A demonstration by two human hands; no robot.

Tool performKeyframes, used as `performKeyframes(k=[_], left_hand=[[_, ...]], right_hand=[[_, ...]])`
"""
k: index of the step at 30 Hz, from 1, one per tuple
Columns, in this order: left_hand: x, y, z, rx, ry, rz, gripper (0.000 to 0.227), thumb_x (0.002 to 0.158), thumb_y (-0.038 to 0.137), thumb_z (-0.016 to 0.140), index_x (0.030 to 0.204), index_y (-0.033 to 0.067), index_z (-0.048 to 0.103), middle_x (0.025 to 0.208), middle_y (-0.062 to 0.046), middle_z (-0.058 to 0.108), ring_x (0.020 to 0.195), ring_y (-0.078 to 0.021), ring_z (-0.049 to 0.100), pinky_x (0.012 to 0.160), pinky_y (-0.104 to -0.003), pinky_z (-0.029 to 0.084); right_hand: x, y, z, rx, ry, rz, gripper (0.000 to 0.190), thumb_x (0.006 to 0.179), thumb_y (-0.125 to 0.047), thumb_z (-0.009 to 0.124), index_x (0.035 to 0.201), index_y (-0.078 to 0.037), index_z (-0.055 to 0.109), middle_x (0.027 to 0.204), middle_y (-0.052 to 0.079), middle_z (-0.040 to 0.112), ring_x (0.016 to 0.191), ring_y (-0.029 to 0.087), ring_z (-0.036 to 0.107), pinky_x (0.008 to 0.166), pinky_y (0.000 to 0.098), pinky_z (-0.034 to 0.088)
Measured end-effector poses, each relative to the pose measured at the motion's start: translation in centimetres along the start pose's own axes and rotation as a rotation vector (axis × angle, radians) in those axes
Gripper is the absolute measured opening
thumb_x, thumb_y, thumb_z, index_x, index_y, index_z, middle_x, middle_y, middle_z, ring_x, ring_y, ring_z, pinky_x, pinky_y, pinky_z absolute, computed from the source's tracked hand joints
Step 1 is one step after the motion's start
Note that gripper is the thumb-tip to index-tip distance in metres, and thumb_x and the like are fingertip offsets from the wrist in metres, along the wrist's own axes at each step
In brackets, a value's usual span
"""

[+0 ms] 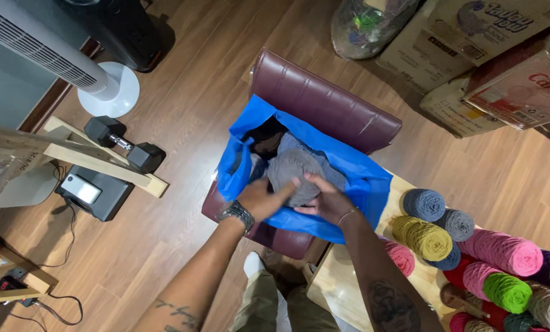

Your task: The person picks up several yarn balls from a table and places them into a blue bag, then removes other yarn balls from the bag and arranges them on the table.

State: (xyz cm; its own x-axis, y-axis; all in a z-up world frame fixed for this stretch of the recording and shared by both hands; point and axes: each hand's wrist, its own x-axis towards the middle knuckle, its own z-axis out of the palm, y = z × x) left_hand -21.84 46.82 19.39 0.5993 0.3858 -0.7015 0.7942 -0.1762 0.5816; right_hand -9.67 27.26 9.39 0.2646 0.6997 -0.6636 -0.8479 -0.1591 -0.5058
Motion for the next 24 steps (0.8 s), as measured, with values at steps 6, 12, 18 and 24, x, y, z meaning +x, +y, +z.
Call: performKeyframes(k=[6, 12, 18, 24], left_hand=[[-1.2, -4.2, 0.7, 1.202, -0.333, 0.408, 0.072, 0.075, 0.058, 0.078, 0.13, 0.0134, 0.061, 0.124, -0.013, 0.066, 0.134, -0.0322, 0.046, 0.114, -0.052, 0.026], [-1.4, -5.5, -0.6, 1.143, -0.247, 0.675, 0.014, 0.085, 0.014, 0.061, 0.087, 0.0202, 0.073, 0.099, -0.003, 0.074, 0.111, -0.0231, 0.06, 0.096, -0.042, 0.038], [-2.0, -5.4, -2.7, 1.169, -0.039, 0.942, 0.01, 0.076, 0.016, 0.066, 0.078, 0.0169, 0.075, 0.103, -0.005, 0.072, 0.108, -0.0235, 0.062, 0.091, -0.042, 0.039], [-2.9, -2.0, -0.8, 1.296, -0.258, 0.729, 0.015, 0.082, 0.022, 0.069, 0.096, 0.017, 0.075, 0.105, -0.006, 0.072, 0.111, -0.0246, 0.063, 0.099, -0.044, 0.038]], right_hand=[[-1.3, -0.3, 0.7, -0.368, 0.367, 0.224, 0.078, 0.075, -0.042, 0.078, 0.144, -0.017, 0.051, 0.14, 0.009, 0.059, 0.121, 0.029, 0.061, 0.095, 0.0548, 0.059], [3.1, 2.0, 1.5, -0.591, 0.44, 0.196, 0.096, 0.071, -0.031, 0.088, 0.148, -0.022, 0.031, 0.14, 0.01, 0.055, 0.125, 0.031, 0.061, 0.089, 0.0501, 0.059], [3.9, 2.6, 0.6, -0.619, 0.26, 0.08, 0.097, 0.069, -0.024, 0.088, 0.151, -0.02, 0.037, 0.136, 0.013, 0.061, 0.122, 0.029, 0.065, 0.089, 0.0456, 0.06], [3.7, 3.6, -1.7, -0.799, 0.197, 0.008, 0.101, 0.077, -0.039, 0.088, 0.156, -0.018, 0.03, 0.147, 0.015, 0.052, 0.134, 0.028, 0.053, 0.101, 0.0434, 0.051]])
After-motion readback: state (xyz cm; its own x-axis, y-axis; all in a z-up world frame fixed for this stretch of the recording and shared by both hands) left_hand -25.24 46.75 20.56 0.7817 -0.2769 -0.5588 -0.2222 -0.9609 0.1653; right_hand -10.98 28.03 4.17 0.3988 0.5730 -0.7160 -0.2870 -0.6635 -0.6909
